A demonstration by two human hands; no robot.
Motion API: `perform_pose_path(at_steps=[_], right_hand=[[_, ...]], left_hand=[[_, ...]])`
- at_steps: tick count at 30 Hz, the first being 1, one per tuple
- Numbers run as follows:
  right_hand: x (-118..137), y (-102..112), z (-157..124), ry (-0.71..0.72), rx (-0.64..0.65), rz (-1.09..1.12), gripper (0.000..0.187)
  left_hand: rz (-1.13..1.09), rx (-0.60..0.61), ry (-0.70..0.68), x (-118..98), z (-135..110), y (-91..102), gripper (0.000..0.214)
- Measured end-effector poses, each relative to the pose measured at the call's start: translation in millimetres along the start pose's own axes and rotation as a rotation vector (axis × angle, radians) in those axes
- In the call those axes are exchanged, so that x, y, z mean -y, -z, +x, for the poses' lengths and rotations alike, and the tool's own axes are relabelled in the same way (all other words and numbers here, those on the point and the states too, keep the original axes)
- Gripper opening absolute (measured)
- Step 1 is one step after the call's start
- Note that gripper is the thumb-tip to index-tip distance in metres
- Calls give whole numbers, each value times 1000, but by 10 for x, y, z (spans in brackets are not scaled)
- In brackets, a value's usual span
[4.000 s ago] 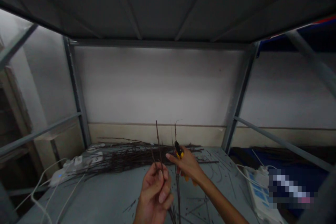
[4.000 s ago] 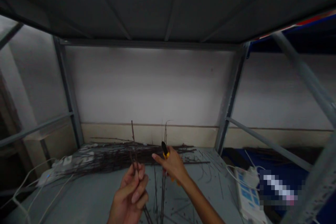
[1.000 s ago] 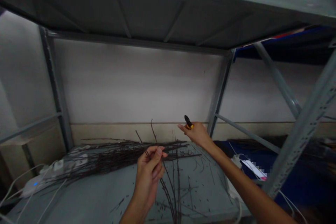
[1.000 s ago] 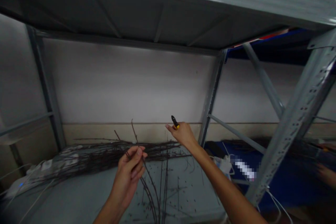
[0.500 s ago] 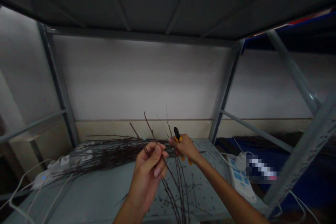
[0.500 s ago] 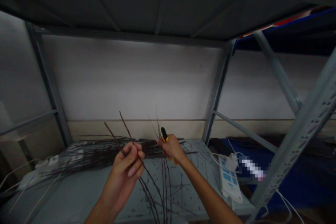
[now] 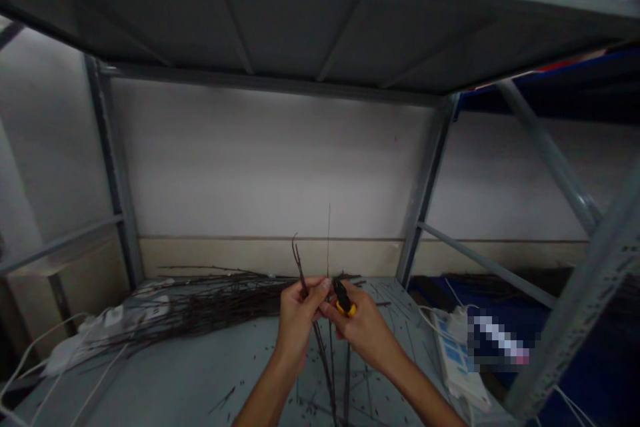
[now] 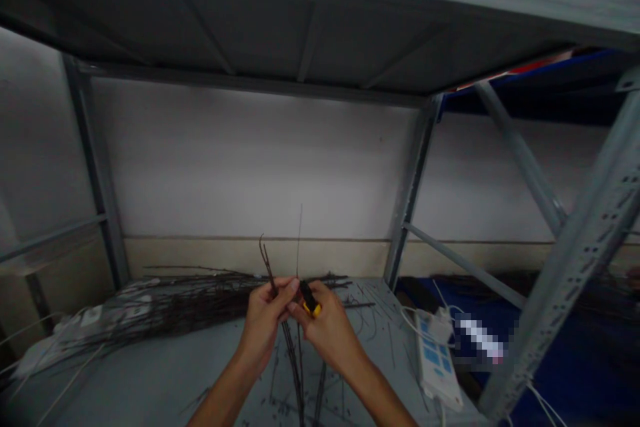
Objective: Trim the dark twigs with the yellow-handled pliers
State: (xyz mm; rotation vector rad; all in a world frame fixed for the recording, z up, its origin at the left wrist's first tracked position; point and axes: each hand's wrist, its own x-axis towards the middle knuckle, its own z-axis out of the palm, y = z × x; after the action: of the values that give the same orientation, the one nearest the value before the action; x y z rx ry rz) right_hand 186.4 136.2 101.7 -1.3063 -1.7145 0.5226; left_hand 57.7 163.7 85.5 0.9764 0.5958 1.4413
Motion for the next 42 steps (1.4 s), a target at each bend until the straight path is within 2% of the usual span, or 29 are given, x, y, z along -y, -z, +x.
perform_pose_path(at_steps=[2, 5, 10, 14, 18, 28, 34, 39, 42], right_hand=[[-2, 70, -26, 53, -8, -103, 24], [14, 255, -37, 99, -8, -287, 27], [82, 573, 18, 118, -48, -751, 24], [197, 669, 98, 166, -38, -1044, 27], [339, 693, 158, 196, 6, -1192, 21], [475, 711, 222, 191, 59, -1233, 20], [453, 662, 245, 113, 105, -1168, 22], [374, 613, 277, 63, 82, -1098, 23], [266, 681, 351, 17, 13, -995, 30]], left_hand=[[29, 19, 14, 27, -19, -14, 37], [65, 12, -36, 51, -15, -7, 35], [94, 50, -58, 51, -19, -5, 41], [116, 94, -41, 49, -51, -32, 42], [113, 92, -24, 70, -54, -34, 42], [129, 105, -45, 83, -39, -29, 40], [123, 123, -42, 69, -45, -30, 38], [135, 141, -35, 81, -78, -2, 36], [106, 134, -9, 62, -108, 30, 35]])
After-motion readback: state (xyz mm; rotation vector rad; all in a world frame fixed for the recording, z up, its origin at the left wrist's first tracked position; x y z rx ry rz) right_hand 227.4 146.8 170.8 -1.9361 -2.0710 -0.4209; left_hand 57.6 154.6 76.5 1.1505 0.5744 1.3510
